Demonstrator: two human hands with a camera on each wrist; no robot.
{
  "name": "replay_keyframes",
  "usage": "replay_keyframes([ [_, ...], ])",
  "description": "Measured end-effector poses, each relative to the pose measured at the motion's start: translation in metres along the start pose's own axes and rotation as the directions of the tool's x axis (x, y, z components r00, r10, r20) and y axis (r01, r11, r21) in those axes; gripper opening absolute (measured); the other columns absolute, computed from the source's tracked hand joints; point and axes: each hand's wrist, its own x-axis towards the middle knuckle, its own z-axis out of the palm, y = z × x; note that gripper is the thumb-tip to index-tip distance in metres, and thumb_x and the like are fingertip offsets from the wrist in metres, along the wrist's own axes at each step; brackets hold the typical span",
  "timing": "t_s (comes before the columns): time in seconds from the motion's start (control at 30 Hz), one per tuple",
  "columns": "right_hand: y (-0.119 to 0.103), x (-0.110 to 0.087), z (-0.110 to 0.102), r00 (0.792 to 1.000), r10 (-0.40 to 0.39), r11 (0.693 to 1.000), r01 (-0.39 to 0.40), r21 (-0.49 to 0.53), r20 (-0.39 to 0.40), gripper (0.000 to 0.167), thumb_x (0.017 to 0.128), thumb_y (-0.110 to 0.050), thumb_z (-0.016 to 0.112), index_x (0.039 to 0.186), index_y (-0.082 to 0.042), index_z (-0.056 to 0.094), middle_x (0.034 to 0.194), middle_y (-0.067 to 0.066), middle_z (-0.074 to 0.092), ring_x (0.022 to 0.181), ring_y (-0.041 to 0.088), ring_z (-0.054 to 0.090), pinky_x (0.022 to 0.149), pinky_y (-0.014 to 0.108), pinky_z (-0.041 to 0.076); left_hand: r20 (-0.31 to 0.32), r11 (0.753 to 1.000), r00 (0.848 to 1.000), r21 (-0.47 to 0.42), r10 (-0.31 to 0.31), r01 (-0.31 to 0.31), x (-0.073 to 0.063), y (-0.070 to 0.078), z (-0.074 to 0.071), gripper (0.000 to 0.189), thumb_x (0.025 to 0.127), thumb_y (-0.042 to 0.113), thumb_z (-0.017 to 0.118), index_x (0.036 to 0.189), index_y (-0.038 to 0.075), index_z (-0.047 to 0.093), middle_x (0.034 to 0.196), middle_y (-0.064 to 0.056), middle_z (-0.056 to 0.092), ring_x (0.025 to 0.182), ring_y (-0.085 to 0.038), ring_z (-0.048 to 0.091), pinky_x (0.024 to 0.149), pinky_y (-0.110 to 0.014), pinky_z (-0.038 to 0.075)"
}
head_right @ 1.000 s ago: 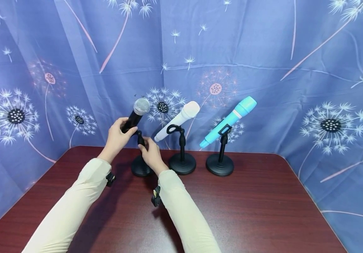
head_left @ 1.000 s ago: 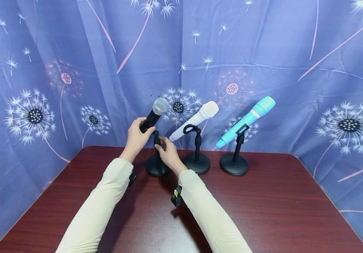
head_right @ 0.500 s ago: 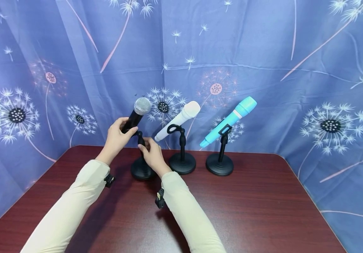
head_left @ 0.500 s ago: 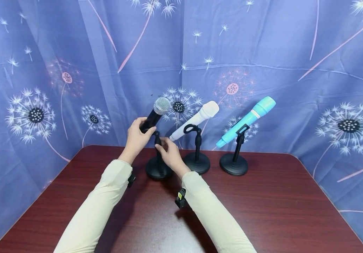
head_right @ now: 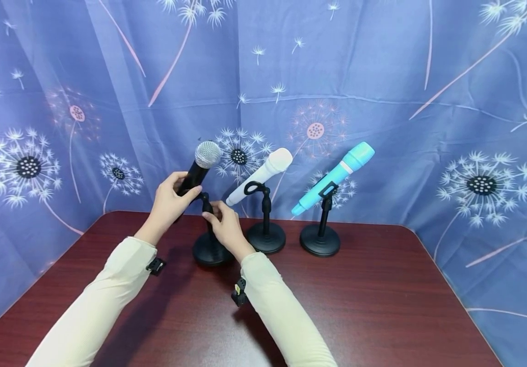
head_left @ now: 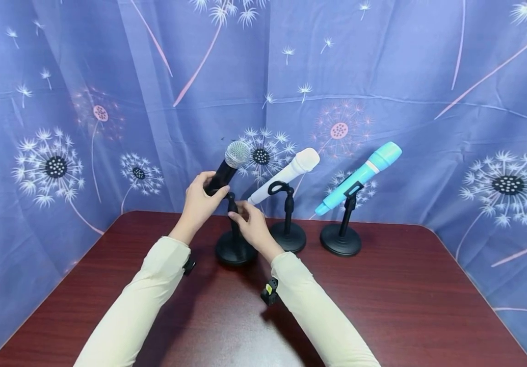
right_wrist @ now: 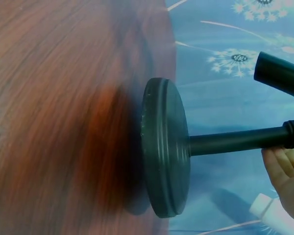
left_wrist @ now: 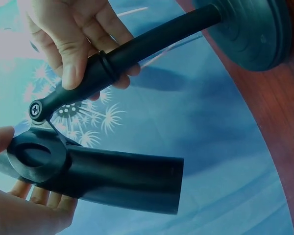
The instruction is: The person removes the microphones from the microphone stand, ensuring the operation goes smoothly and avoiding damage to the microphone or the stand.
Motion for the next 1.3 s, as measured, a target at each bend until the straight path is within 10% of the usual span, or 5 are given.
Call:
replay_keyframes([
  [0.77,-0.017,-0.022,-0.015,0.998,-0.021,0.997,0.016,0.071,0.060,0.024,0.091,-0.009,0.066,0.112,0.001,0.065,0.092,0.012,0.070,0.078,0.019,0.065,0.070,0.025,0.051,0.147,0.998,0.988,-0.049,-0.041,0.049,-0.017,0.021,-0.020,0.043,0.087,0.020,0.072,0.124,0.005,0.056,0.114,-0.016,0.062,0.105,-0.030,0.058,0.091,-0.046,0.044],
  [1.3,-0.021,-0.040,-0.028,0.995,-0.017,0.999,0.014,0.033,0.094,0.030,0.090,-0.011,0.068,0.115,0.004,0.062,0.093,0.012,0.069,0.072,0.018,0.064,0.065,0.025,0.053,0.242,0.991,0.965,0.052,0.105,-0.121,-0.025,0.037,-0.026,0.050,0.090,0.020,0.069,0.135,0.005,0.053,0.123,-0.018,0.059,0.111,-0.031,0.056,0.096,-0.045,0.044],
])
